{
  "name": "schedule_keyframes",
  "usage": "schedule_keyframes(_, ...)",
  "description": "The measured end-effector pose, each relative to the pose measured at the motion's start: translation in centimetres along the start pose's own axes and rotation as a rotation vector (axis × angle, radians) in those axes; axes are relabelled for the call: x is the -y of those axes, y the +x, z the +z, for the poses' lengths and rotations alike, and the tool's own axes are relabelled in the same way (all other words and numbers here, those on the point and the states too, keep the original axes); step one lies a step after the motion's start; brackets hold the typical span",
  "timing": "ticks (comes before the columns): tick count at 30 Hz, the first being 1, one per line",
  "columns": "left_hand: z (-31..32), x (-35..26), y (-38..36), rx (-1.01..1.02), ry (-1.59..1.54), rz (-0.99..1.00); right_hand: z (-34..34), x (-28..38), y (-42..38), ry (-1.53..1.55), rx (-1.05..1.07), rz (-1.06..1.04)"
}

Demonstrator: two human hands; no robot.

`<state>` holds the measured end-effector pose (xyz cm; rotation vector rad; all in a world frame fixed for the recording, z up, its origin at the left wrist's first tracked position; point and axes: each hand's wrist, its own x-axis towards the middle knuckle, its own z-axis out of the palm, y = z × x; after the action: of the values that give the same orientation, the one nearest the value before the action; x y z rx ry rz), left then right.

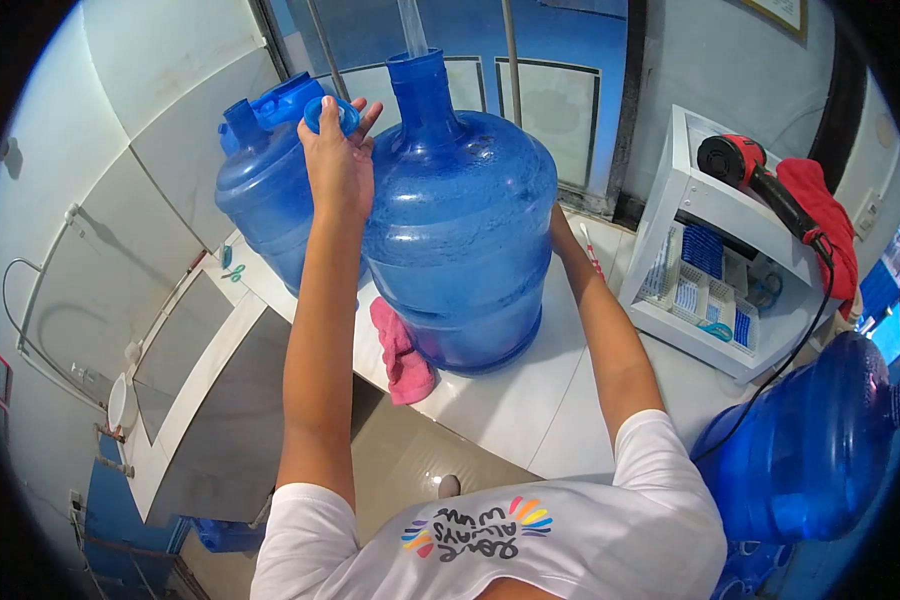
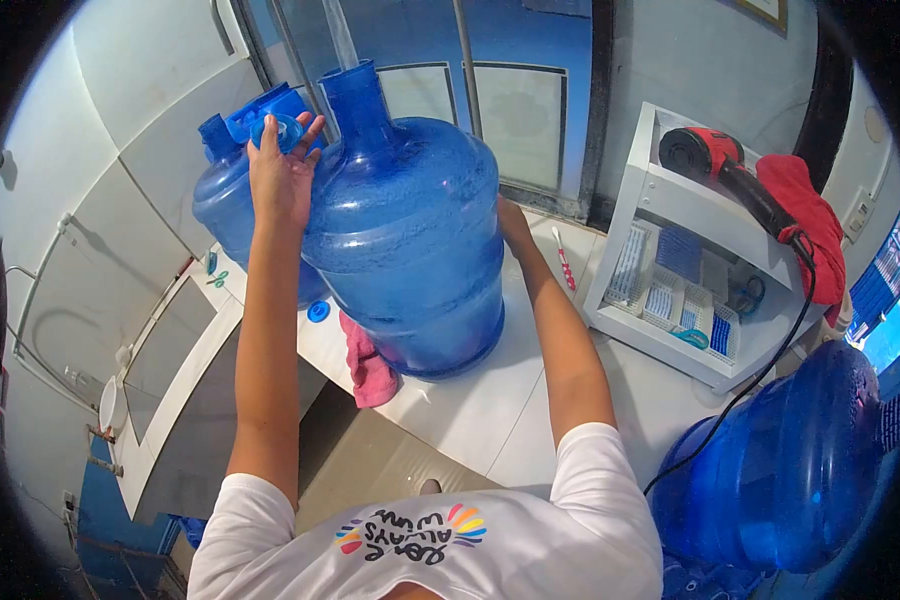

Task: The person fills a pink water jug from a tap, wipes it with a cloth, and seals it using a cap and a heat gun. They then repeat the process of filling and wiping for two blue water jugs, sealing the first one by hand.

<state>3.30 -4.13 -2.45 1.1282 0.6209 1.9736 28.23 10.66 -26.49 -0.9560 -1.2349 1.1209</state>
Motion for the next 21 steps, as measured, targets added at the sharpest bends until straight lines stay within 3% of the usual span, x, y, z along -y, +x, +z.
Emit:
schedule_keyframes(2,0.1,0.0,0.0,0.003,-0.001,-0.008,-0.7,-0.4,-0.6,-0.207,-0.125,0.022)
schedule_keyframes(11,0.0,0.1,0.0,0.019,-0.036,0.005,-1.9,-1.7,-2.7,-0.366,-0.249,-0.101)
schedule_keyframes(18,-0.1,0.2,0.1,0.016,-0.029,0.012,-0.7,-1.3,0.1,-0.264,-0.224,0.003)
schedule_keyframes(20,-0.1,0.2,0.1,0.016,-0.025,0.017,-0.5,-1.7,0.9,-0.292,-0.114,-0.270)
schedule_keyframes(21,0.1,0.1,0.1,-0.001,-0.030,0.004,-0.3,-1.3,0.7,-0.293,-0.111,-0.272)
